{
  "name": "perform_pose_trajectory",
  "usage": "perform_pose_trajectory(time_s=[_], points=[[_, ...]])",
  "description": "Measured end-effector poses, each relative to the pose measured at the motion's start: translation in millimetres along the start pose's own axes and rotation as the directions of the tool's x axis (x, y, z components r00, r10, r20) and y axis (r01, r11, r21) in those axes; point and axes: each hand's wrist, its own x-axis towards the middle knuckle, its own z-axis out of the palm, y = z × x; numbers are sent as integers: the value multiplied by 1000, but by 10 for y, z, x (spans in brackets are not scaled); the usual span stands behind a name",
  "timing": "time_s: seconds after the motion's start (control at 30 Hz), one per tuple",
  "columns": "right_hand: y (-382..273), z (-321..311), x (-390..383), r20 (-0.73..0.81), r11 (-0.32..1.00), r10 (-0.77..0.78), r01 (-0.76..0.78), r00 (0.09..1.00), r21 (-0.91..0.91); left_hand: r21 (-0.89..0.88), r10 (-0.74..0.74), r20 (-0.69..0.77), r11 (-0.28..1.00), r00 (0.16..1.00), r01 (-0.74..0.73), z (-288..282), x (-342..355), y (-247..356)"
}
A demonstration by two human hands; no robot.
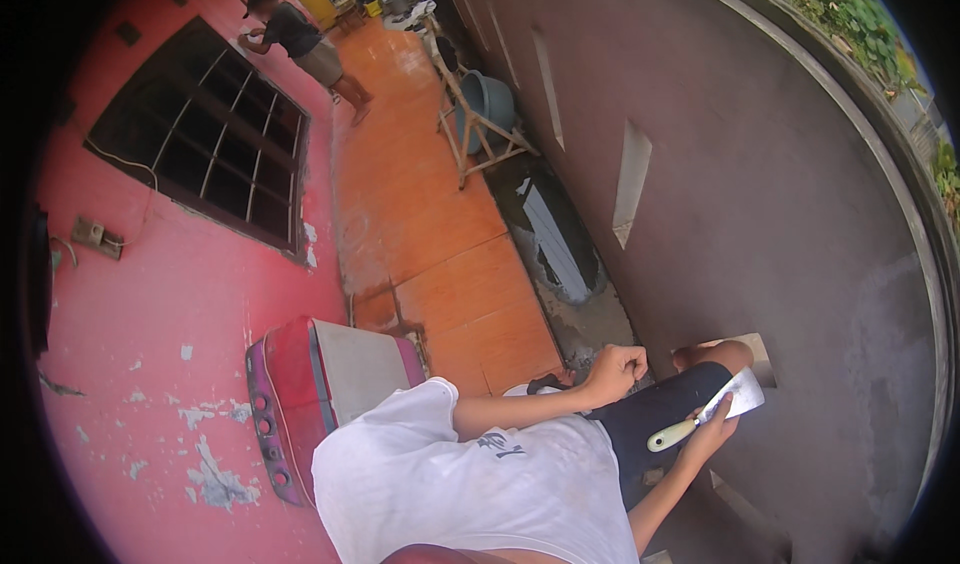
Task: The person uses a metal trowel to smooth a concrete ceiling surface. They repeatedly scrape and level the wet concrete, occasionally touching the surface with their hand to check texture. The work continues across the same ceiling area throughout the clip.
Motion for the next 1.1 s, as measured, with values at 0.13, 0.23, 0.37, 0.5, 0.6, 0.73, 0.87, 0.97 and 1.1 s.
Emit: perform_pose_trajectory(time_s=[0.13,0.23,0.37,0.5,0.6,0.73,0.87,0.97,1.1], points=[[-196,-16,49,-61,997,-52,54,997,46,-211,-2,77,977,997,19,235,145,-72],[-470,-31,218,-69,981,-156,163,985,108,-259,-106,295,948,949,187,382,295,177],[-1024,22,317,-93,934,-291,304,952,187,-376,203,272,922,941,-90,811,509,232],[-1252,12,289,-57,912,-318,322,946,253,-294,151,184,951,971,-92,983,567,844],[-1304,-3,152,-16,921,-354,352,935,170,-386,228,87,905,970,-178,1112,581,759],[-1382,-42,208,-131,862,-441,460,888,215,-557,108,314,826,943,90,1179,545,799],[-1588,-26,351,-121,814,-483,496,867,303,-700,287,588,649,756,298,1250,540,1221],[-1712,56,392,-128,774,-553,564,823,287,-739,390,542,643,744,201,1363,601,1268],[-1749,123,415,-123,750,-585,592,802,295,-846,420,447,485,790,221,1429,636,1376]])
